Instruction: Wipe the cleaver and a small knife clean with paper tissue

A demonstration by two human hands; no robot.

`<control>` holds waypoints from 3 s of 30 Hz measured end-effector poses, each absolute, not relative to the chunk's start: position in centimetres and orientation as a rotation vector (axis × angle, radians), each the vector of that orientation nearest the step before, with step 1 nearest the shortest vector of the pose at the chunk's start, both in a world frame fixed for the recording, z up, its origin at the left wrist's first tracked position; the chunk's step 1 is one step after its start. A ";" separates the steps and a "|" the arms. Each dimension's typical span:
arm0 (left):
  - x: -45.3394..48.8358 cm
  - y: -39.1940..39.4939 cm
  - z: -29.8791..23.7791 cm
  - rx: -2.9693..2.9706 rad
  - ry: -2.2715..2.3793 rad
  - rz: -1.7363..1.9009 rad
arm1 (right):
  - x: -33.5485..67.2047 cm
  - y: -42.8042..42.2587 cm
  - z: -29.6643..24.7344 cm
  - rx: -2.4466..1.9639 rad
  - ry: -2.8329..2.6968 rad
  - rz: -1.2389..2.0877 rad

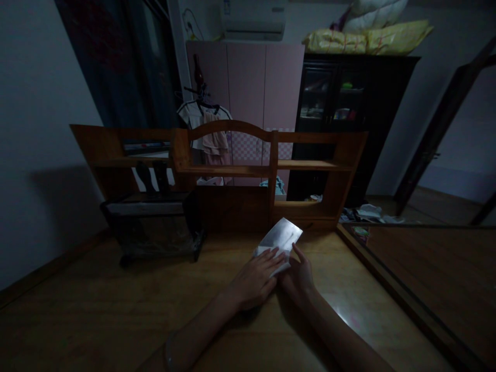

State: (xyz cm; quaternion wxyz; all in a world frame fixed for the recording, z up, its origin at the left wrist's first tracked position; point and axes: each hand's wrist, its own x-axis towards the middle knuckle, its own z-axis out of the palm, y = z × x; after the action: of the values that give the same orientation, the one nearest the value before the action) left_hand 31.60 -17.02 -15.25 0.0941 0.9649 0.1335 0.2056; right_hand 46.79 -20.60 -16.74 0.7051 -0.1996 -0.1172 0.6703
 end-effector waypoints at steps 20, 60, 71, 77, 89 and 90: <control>31.2 -17.3 -15.0 2.762 0.195 0.828 | 46.7 -20.7 -16.8 -0.546 -0.300 1.429; 30.5 -15.3 -15.8 2.446 0.838 1.078 | 45.7 -19.7 -17.5 -0.624 -0.355 1.468; 30.6 -15.5 -15.9 2.416 0.885 1.092 | 45.1 -20.5 -16.6 -0.696 -0.471 1.445; 30.6 -15.4 -16.2 2.388 0.912 1.109 | 45.1 -20.4 -16.6 -0.722 -0.527 1.383; 30.5 -15.7 -16.0 2.351 0.756 1.175 | 45.4 -19.9 -17.5 -0.648 -0.528 1.345; 30.5 -15.7 -16.0 2.349 0.739 1.182 | 45.4 -19.8 -17.5 -0.642 -0.527 1.342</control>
State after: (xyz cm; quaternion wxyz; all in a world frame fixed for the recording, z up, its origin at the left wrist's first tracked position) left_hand 30.53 -15.72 -15.98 0.2036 0.8419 0.2650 0.4237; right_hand 45.39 -19.82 -17.50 0.7046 -0.2886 -0.2369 0.6034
